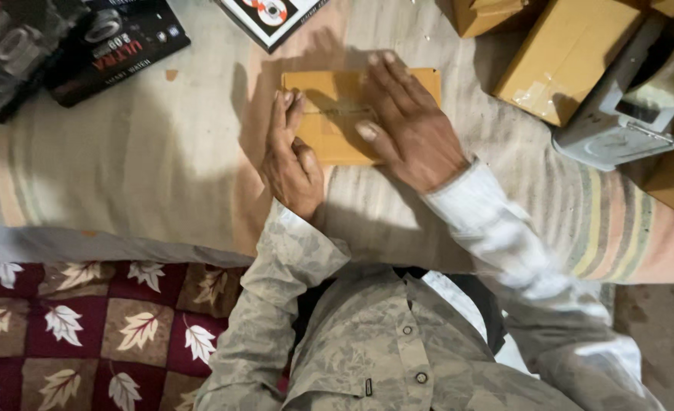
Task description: The person places small product boxes into larger cardboard shipping boxes, folds the flaps, and seals them with clear packing tape using a tape dispenser. The sealed boxes are stacked on the table.
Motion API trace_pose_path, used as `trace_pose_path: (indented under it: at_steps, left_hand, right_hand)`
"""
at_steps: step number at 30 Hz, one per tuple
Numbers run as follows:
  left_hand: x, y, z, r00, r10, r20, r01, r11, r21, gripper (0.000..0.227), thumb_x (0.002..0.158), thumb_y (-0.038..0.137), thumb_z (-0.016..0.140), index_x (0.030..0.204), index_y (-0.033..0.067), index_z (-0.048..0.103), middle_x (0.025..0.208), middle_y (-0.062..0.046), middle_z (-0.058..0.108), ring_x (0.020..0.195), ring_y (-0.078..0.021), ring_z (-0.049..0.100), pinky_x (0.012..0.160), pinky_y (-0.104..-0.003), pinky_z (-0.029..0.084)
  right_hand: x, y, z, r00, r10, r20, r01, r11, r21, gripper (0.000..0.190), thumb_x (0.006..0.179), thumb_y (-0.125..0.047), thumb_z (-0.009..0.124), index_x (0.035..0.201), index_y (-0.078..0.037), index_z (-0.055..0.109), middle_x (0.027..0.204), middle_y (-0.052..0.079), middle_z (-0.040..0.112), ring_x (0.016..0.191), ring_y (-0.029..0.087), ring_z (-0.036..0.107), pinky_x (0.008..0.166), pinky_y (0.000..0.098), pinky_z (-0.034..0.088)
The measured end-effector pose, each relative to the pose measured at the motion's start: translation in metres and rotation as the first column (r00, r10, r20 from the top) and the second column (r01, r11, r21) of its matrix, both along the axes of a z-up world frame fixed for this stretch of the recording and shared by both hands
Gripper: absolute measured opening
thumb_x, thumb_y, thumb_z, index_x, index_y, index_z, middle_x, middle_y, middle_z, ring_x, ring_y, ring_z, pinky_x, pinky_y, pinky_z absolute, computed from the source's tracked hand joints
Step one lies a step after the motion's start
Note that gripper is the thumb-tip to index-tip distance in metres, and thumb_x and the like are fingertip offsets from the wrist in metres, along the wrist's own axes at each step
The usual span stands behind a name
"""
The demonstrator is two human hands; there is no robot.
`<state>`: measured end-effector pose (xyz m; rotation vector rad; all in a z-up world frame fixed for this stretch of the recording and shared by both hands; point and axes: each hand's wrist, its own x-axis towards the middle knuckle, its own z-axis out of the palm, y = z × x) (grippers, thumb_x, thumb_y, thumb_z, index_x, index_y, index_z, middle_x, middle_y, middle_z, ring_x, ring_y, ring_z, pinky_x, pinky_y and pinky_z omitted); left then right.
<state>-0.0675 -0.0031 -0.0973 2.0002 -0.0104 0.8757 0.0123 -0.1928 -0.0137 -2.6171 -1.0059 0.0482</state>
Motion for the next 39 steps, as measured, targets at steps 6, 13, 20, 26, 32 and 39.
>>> trace_pose_path:
  at_steps: [6, 13, 20, 26, 32, 39]
  left_hand:
    - [0.024, -0.011, -0.017, 0.973, 0.223, 0.054, -0.186, 0.903, -0.388, 0.061, 0.093, 0.003, 0.039, 0.153, -0.0037, 0.043, 0.116, -0.023, 0.059, 0.103, -0.0277, 0.059, 0.086, -0.035, 0.054]
    - [0.019, -0.001, -0.033, 0.980, 0.198, 0.026, -0.194, 0.975, -0.106, 0.046, 0.107, 0.011, 0.034, 0.148, -0.0027, 0.052, 0.140, -0.023, 0.064, 0.127, -0.0318, 0.068, 0.109, -0.040, 0.055]
    - [0.018, 0.006, -0.027, 0.982, 0.113, -0.150, -0.130, 0.986, -0.107, 0.046, 0.110, 0.020, 0.035, 0.148, 0.0044, 0.055, 0.150, -0.017, 0.061, 0.138, -0.0344, 0.061, 0.118, -0.041, 0.048]
    - [0.012, 0.006, -0.007, 0.990, -0.047, -0.131, 0.038, 0.997, -0.074, 0.058, 0.107, 0.028, 0.054, 0.159, 0.0054, 0.039, 0.160, -0.019, 0.049, 0.148, -0.0361, 0.050, 0.122, -0.043, 0.041]
    - [0.027, 0.012, 0.006, 0.964, -0.083, -0.252, 0.036, 0.982, -0.187, 0.057, 0.101, 0.025, 0.051, 0.155, 0.0068, 0.046, 0.156, -0.018, 0.054, 0.140, -0.0319, 0.057, 0.118, -0.039, 0.046]
    - [0.019, 0.020, 0.054, 0.964, 0.084, -0.252, -0.051, 0.989, 0.136, 0.042, 0.110, 0.038, 0.055, 0.135, 0.0049, 0.062, 0.122, -0.019, 0.066, 0.116, -0.0371, 0.061, 0.103, -0.046, 0.045]
  right_hand:
    - [0.030, 0.111, -0.044, 0.985, 0.148, 0.091, -0.108, 0.932, -0.347, 0.082, 0.102, -0.060, 0.025, 0.160, -0.002, 0.019, 0.164, 0.027, 0.012, 0.153, 0.040, 0.005, 0.123, 0.0518, 0.004]
    - [0.029, 0.087, -0.022, 0.996, 0.079, 0.049, -0.056, 0.932, -0.357, 0.076, 0.106, -0.056, 0.020, 0.160, -0.002, 0.019, 0.168, 0.024, 0.013, 0.156, 0.038, 0.006, 0.125, 0.0514, 0.005]
    - [0.032, -0.002, -0.030, 0.963, -0.268, 0.024, 0.268, 0.949, -0.169, 0.078, 0.108, -0.056, 0.027, 0.159, 0.002, 0.022, 0.165, 0.025, 0.019, 0.154, 0.040, 0.013, 0.123, 0.0514, 0.013]
    - [-0.013, -0.053, -0.029, 0.976, -0.027, 0.215, 0.000, 0.992, 0.124, 0.107, 0.080, -0.067, 0.070, 0.154, 0.003, 0.035, 0.157, 0.035, 0.027, 0.146, 0.053, 0.020, 0.119, 0.0567, 0.025]
    - [-0.026, -0.059, -0.044, 0.957, -0.048, 0.286, 0.041, 0.999, 0.030, 0.092, 0.087, -0.039, 0.089, 0.158, -0.002, 0.043, 0.171, 0.021, 0.036, 0.162, 0.042, 0.027, 0.118, 0.0462, 0.050]
    - [0.024, -0.077, 0.011, 0.985, 0.081, 0.151, -0.117, 0.963, 0.244, 0.067, 0.078, -0.032, 0.088, 0.129, -0.001, 0.058, 0.120, 0.018, 0.067, 0.109, 0.037, 0.066, 0.092, 0.0443, 0.057]
